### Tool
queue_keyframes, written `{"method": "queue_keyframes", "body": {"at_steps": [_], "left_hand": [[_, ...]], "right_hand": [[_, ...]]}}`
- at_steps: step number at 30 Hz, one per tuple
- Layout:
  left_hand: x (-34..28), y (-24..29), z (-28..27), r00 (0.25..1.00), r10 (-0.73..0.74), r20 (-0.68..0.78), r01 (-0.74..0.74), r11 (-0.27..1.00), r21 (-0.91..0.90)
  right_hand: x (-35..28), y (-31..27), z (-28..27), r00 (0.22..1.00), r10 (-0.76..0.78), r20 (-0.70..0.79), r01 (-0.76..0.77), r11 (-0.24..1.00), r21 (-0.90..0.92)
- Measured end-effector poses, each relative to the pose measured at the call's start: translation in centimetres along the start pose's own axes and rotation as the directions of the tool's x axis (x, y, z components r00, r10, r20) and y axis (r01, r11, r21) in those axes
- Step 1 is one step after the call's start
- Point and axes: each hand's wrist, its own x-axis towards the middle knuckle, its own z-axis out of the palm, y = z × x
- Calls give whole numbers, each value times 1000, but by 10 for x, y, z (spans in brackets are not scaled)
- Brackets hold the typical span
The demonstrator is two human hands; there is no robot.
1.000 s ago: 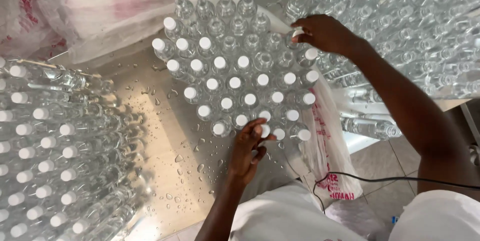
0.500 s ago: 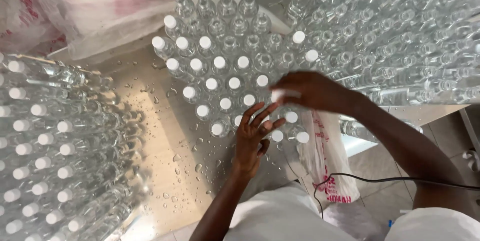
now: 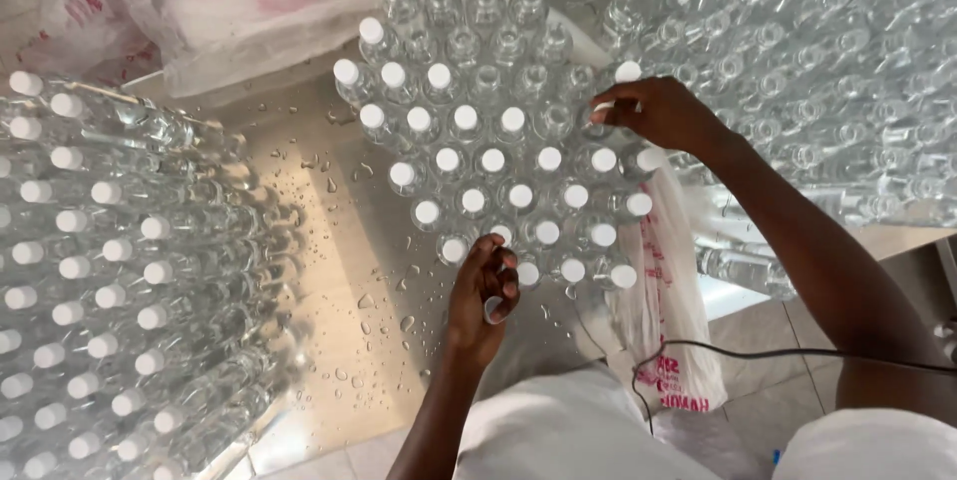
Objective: Manually applying and pressing caps onto filled water bottles at a production station
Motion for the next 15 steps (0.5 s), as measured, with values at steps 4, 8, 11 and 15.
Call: {"method": "queue_keyframes", "body": {"at_steps": [4, 8, 11, 15], "left_hand": [[4, -1, 8, 1000, -16, 0, 17, 999, -30], [11, 1, 17, 997, -47, 55, 55, 986, -159], [18, -3, 19, 998, -51, 33, 58, 968, -243], [22, 2, 30, 999, -2, -44, -10, 964, -265]], "right_hand": [[13, 2, -11, 996, 50, 76, -54, 997, 46], [8, -11, -16, 989, 83, 125, -93, 993, 69], [-9, -15, -5, 1000, 8, 9, -6, 994, -106], [-68, -82, 3, 941, -290, -174, 169, 848, -503]]}}
